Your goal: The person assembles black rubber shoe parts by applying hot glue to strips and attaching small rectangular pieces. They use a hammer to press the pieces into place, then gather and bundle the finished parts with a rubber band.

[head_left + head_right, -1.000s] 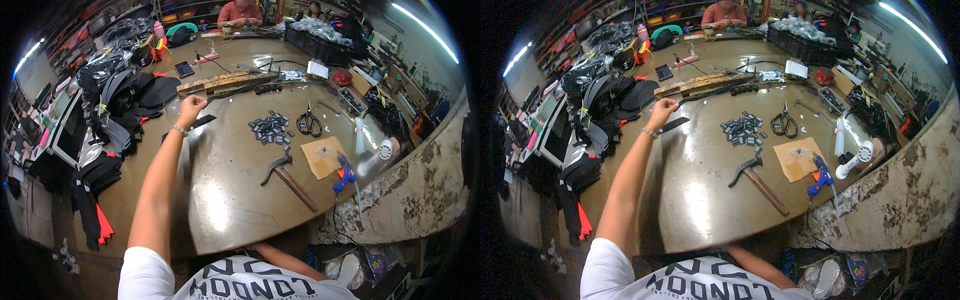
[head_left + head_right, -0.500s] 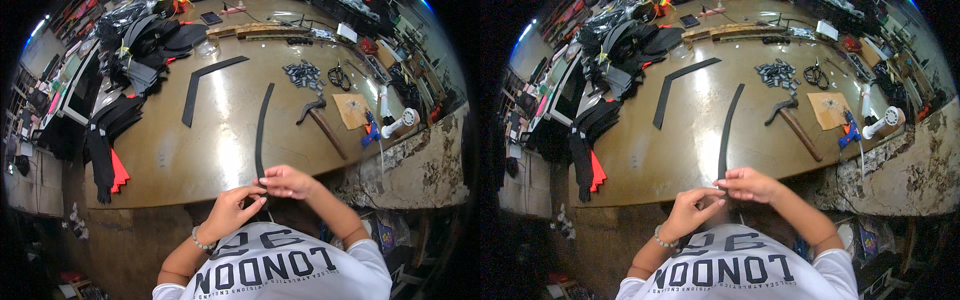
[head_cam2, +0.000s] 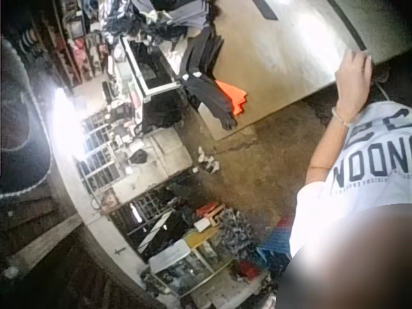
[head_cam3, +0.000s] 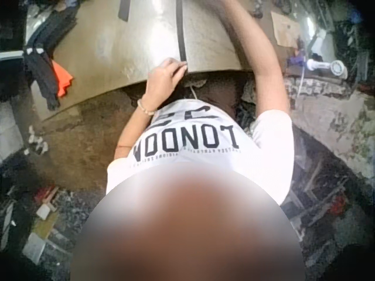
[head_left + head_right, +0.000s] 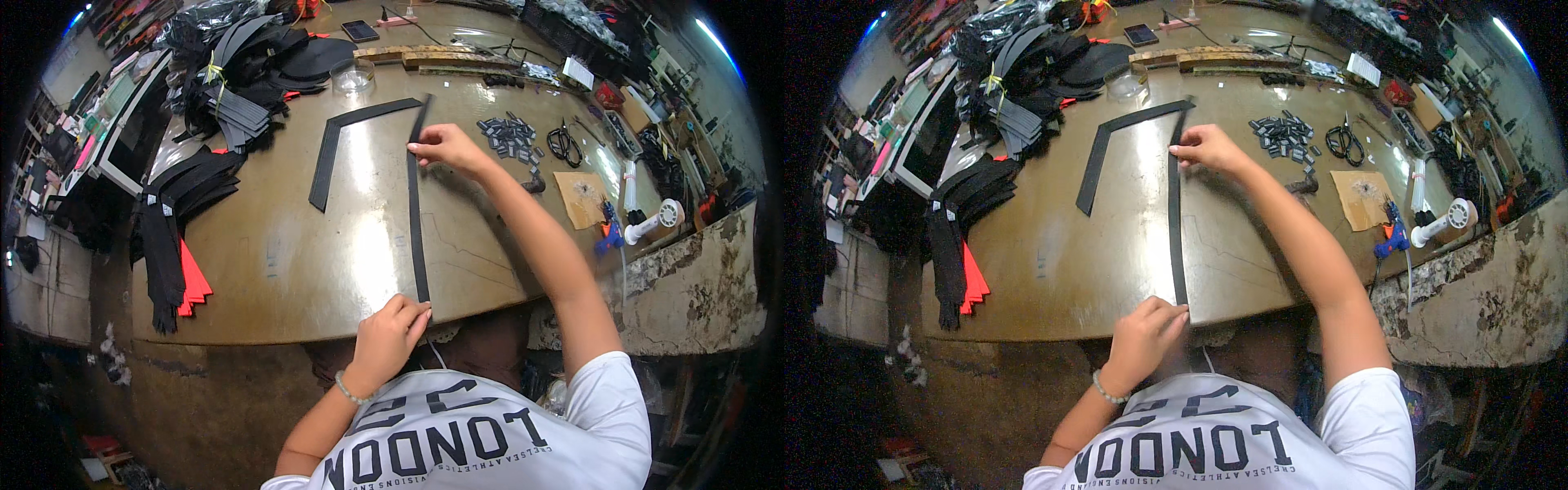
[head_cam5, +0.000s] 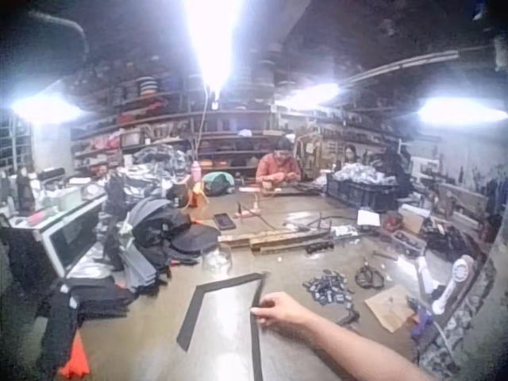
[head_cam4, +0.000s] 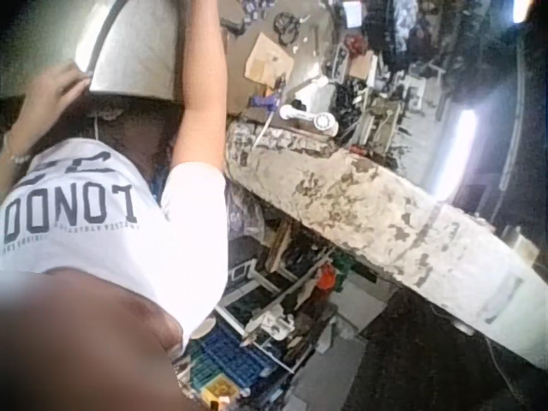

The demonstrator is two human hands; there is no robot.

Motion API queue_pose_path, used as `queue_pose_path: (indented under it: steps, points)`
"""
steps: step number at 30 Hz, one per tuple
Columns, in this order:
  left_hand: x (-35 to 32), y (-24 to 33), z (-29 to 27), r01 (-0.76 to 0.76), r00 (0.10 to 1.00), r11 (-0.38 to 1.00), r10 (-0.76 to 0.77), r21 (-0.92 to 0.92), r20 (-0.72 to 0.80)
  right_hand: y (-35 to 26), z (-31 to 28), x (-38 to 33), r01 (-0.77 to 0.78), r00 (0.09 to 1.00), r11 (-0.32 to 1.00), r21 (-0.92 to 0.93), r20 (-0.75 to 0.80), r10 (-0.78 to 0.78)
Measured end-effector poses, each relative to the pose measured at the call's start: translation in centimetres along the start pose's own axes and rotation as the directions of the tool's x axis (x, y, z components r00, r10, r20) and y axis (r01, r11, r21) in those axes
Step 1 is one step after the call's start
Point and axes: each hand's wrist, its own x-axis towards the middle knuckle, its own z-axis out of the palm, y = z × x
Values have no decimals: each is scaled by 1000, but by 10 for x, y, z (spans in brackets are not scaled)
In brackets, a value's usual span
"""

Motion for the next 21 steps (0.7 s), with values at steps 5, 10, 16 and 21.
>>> queue_pose_path:
  steps: [5,10,16,21]
  points:
    - [-9,-2,7,-47,995,984,62,174,-80,28,29,30,109,933,839,-532,-237,-271]
    - [-8,-5,1,-103,993,982,110,158,-38,29,39,27,28,891,834,-551,-365,-271]
    - [-13,-4,0,-56,995,984,68,170,-66,8,45,11,48,938,985,-167,-330,-102]
    - [-11,-7,5,-106,981,993,112,50,-160,0,-31,-146,-2,837,915,-404,-501,-220]
